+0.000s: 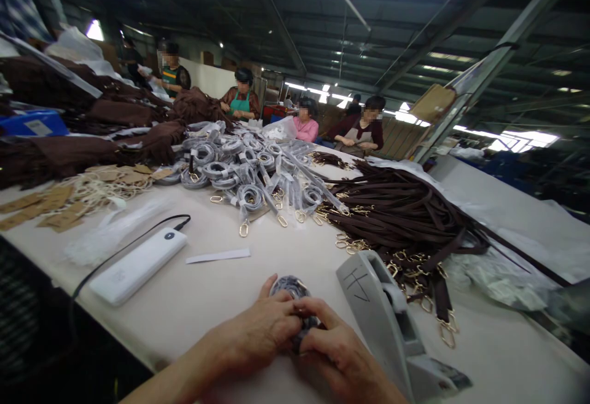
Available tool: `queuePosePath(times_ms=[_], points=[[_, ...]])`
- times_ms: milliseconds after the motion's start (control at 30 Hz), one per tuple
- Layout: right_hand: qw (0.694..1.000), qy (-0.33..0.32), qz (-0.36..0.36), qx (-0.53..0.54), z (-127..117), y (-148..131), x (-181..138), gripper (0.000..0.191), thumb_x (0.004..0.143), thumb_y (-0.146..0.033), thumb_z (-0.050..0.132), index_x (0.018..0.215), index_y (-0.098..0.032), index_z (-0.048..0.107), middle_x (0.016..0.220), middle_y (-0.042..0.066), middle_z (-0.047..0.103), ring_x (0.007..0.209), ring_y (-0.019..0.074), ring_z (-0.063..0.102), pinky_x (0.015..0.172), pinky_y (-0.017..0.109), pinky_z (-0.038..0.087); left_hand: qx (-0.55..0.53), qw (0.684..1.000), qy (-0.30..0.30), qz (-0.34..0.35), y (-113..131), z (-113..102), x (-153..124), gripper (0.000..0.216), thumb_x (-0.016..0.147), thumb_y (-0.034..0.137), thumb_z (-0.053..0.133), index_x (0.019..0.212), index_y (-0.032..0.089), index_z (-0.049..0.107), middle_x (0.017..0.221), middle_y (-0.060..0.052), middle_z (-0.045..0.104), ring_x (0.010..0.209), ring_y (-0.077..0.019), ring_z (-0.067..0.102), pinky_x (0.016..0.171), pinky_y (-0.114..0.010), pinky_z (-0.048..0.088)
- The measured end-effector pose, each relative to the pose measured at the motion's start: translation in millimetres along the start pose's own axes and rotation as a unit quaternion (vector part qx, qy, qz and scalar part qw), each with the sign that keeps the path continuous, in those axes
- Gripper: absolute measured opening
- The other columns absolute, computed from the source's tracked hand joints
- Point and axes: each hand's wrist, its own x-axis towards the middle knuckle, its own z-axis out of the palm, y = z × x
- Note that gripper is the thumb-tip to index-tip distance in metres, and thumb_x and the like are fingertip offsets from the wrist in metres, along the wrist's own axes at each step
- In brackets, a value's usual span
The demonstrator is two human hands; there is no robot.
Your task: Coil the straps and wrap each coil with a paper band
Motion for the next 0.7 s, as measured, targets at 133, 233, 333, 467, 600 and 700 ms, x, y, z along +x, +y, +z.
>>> queuePosePath(times_ms=[133, 233, 333, 467, 600, 700], points=[[1.0, 0.0, 0.016, 0.017, 2, 6, 0, 0.023, 0.08, -0.001, 0.062, 0.084, -0.022, 0.07, 0.138, 0.007, 0.054, 0.127, 0.0213, 0.053, 0.105, 0.03, 0.043, 0.003, 1.0, 0.002, -0.007, 3, 0, -1, 0.014, 0.095, 0.015, 0.053, 0.087, 0.024, 0.06, 0.108, 0.003, 0.064, 0.109, -0.0197, 0.053, 0.118, -0.057, 0.003], [0.998, 0.041, 0.016, 0.039, 6, 11, -4, 0.02, 0.082, -0.004, 0.063, 0.081, -0.022, 0.07, 0.136, 0.007, 0.058, 0.122, 0.0214, 0.058, 0.101, 0.03, 0.047, 0.001, 1.0, 0.015, -0.015, 4, 2, -2, 0.011, 0.096, 0.017, 0.054, 0.09, 0.025, 0.059, 0.109, 0.002, 0.062, 0.112, -0.0194, 0.051, 0.119, -0.054, 0.006], [0.997, 0.066, 0.017, 0.041, 7, 12, -6, 0.019, 0.083, -0.006, 0.063, 0.079, -0.023, 0.07, 0.133, 0.007, 0.06, 0.116, 0.0218, 0.063, 0.098, 0.031, 0.051, -0.001, 1.0, 0.011, -0.022, 4, 4, -2, 0.009, 0.094, 0.016, 0.056, 0.092, 0.025, 0.059, 0.112, 0.001, 0.061, 0.112, -0.0198, 0.051, 0.119, -0.053, 0.01], [0.997, 0.064, 0.016, 0.037, 5, 10, -8, 0.017, 0.086, -0.009, 0.063, 0.082, -0.023, 0.072, 0.13, 0.008, 0.064, 0.118, 0.0231, 0.063, 0.099, 0.033, 0.052, -0.004, 1.0, 0.011, -0.026, 2, 8, 0, 0.009, 0.094, 0.016, 0.058, 0.09, 0.024, 0.059, 0.107, 0.002, 0.062, 0.108, -0.0192, 0.051, 0.119, -0.053, 0.009], [0.997, 0.066, 0.028, 0.026, 5, 13, -10, 0.017, 0.088, -0.012, 0.063, 0.086, -0.024, 0.074, 0.128, 0.008, 0.067, 0.117, 0.0234, 0.064, 0.1, 0.033, 0.052, 0.022, 0.999, 0.019, -0.031, 2, 12, 1, 0.01, 0.094, 0.016, 0.058, 0.087, 0.024, 0.058, 0.102, 0.002, 0.062, 0.105, -0.0184, 0.051, 0.119, -0.053, 0.009], [0.997, 0.069, 0.02, 0.023, 5, 15, -13, 0.017, 0.088, -0.012, 0.063, 0.086, -0.024, 0.074, 0.129, 0.007, 0.067, 0.117, 0.023, 0.064, 0.1, 0.033, 0.052, 0.029, 0.998, 0.024, -0.04, 4, 14, 1, 0.01, 0.093, 0.016, 0.058, 0.087, 0.024, 0.057, 0.099, 0.002, 0.062, 0.105, -0.0182, 0.051, 0.119, -0.053, 0.006]])
